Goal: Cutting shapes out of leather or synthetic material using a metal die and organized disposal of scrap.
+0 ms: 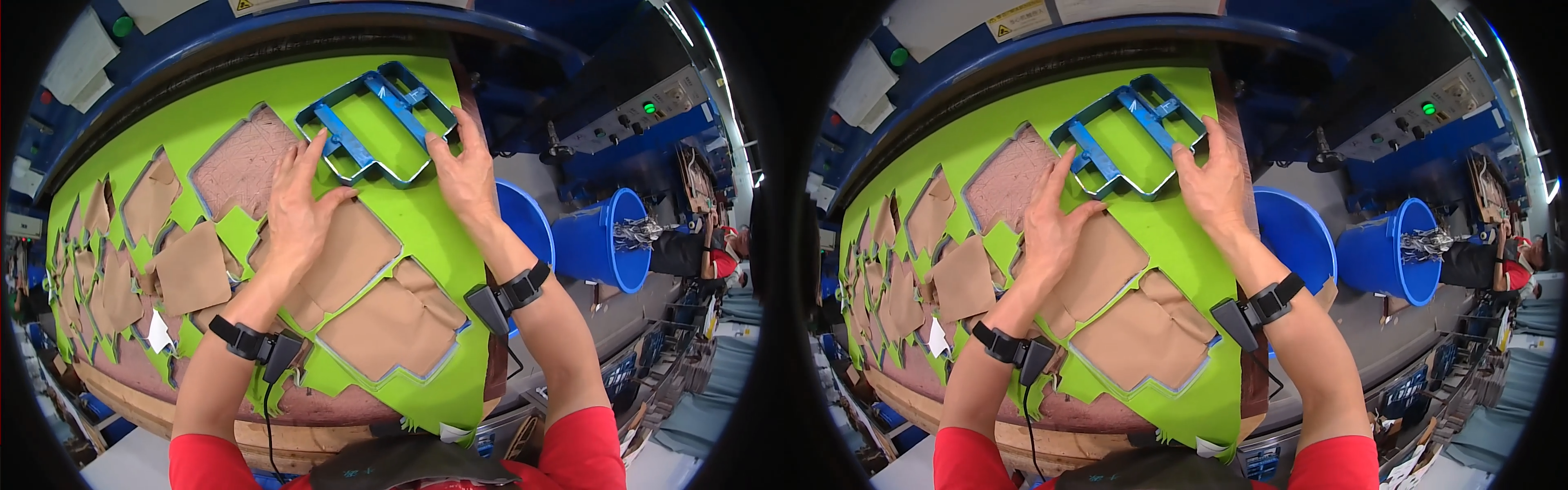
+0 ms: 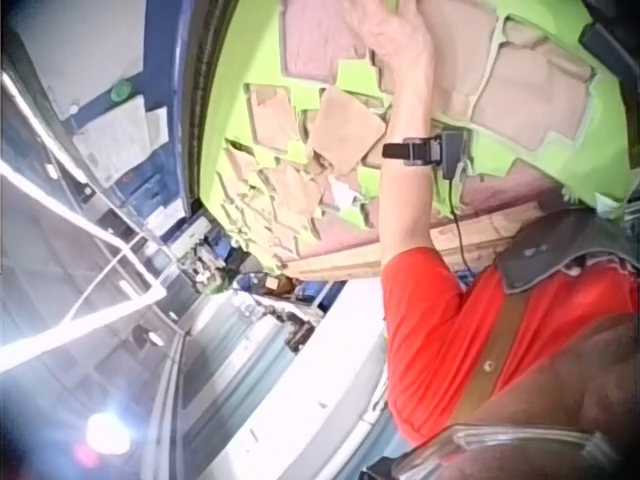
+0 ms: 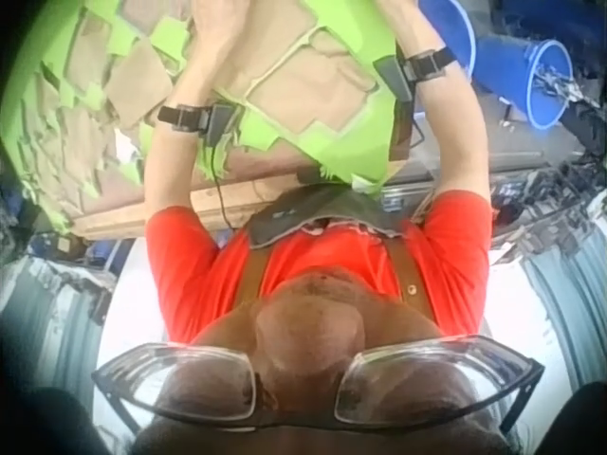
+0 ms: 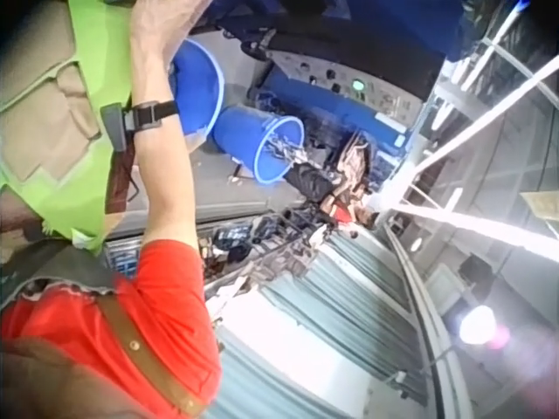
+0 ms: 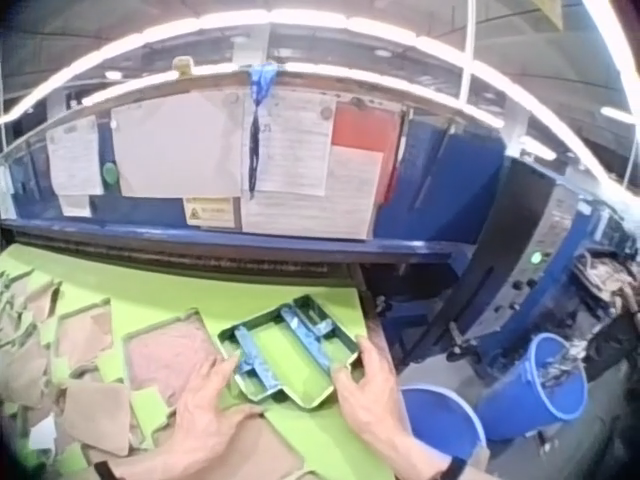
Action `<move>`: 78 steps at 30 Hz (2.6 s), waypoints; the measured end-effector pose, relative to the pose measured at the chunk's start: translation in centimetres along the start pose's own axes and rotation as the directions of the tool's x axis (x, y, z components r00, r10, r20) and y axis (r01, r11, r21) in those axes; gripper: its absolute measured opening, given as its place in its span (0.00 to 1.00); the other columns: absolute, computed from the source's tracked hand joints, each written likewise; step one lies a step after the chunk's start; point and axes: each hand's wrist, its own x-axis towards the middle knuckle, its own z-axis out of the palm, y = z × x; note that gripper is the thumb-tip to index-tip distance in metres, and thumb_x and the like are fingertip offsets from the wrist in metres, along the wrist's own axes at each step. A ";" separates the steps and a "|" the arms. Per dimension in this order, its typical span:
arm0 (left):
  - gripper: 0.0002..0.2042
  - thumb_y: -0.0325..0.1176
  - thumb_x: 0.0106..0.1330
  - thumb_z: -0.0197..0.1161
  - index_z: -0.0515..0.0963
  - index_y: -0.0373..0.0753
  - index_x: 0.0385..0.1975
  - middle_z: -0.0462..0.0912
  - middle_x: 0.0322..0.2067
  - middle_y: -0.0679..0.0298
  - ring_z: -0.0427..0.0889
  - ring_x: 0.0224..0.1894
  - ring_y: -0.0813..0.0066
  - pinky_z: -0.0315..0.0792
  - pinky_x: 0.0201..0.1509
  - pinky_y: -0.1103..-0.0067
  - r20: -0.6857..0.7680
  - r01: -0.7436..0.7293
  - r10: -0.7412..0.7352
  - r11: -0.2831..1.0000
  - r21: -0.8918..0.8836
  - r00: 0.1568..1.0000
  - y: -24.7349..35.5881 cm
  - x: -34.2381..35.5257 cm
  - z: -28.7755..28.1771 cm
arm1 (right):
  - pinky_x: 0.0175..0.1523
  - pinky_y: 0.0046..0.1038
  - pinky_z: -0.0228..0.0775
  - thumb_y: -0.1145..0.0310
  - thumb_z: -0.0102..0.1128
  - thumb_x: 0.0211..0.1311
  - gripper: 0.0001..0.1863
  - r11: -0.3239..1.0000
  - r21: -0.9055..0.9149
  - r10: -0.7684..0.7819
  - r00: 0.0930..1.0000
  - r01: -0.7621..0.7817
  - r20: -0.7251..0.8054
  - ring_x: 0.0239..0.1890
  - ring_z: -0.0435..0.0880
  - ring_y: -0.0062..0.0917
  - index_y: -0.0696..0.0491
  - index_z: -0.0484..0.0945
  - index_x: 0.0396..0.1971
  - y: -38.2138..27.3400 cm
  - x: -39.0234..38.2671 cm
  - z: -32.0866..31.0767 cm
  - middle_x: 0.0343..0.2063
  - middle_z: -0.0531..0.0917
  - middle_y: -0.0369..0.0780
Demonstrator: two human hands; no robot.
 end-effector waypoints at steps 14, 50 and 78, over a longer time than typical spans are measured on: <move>0.38 0.28 0.53 0.75 0.69 0.45 0.68 0.73 0.62 0.43 0.71 0.66 0.45 0.68 0.68 0.62 0.021 -0.020 0.021 1.000 -0.017 1.000 0.9 0.4 -0.3 | 0.67 0.47 0.63 0.54 0.65 0.63 0.36 0.653 -0.451 -0.671 0.741 0.608 0.029 0.57 0.75 0.53 0.69 0.70 0.60 -1.4 0.9 -0.9 0.53 0.78 0.58; 0.52 0.36 0.52 0.78 0.49 0.34 0.75 0.72 0.63 0.41 0.68 0.67 0.41 0.66 0.68 0.59 -0.040 0.016 -0.018 0.999 -0.052 0.999 0.1 0.0 0.2 | 0.65 0.39 0.70 0.52 0.71 0.41 0.56 0.775 -0.512 -0.148 0.894 0.371 0.424 0.57 0.77 0.54 0.75 0.59 0.66 -4.3 4.7 -0.6 0.56 0.74 0.64; 0.56 0.28 0.47 0.80 0.48 0.34 0.75 0.72 0.63 0.41 0.71 0.67 0.46 0.68 0.68 0.62 -0.020 0.065 -0.068 0.991 -0.117 0.997 0.3 0.2 0.2 | 0.62 0.44 0.67 0.52 0.72 0.40 0.57 0.768 -0.461 -0.213 0.857 0.444 0.469 0.53 0.78 0.52 0.77 0.59 0.64 -5.1 2.0 0.4 0.50 0.76 0.60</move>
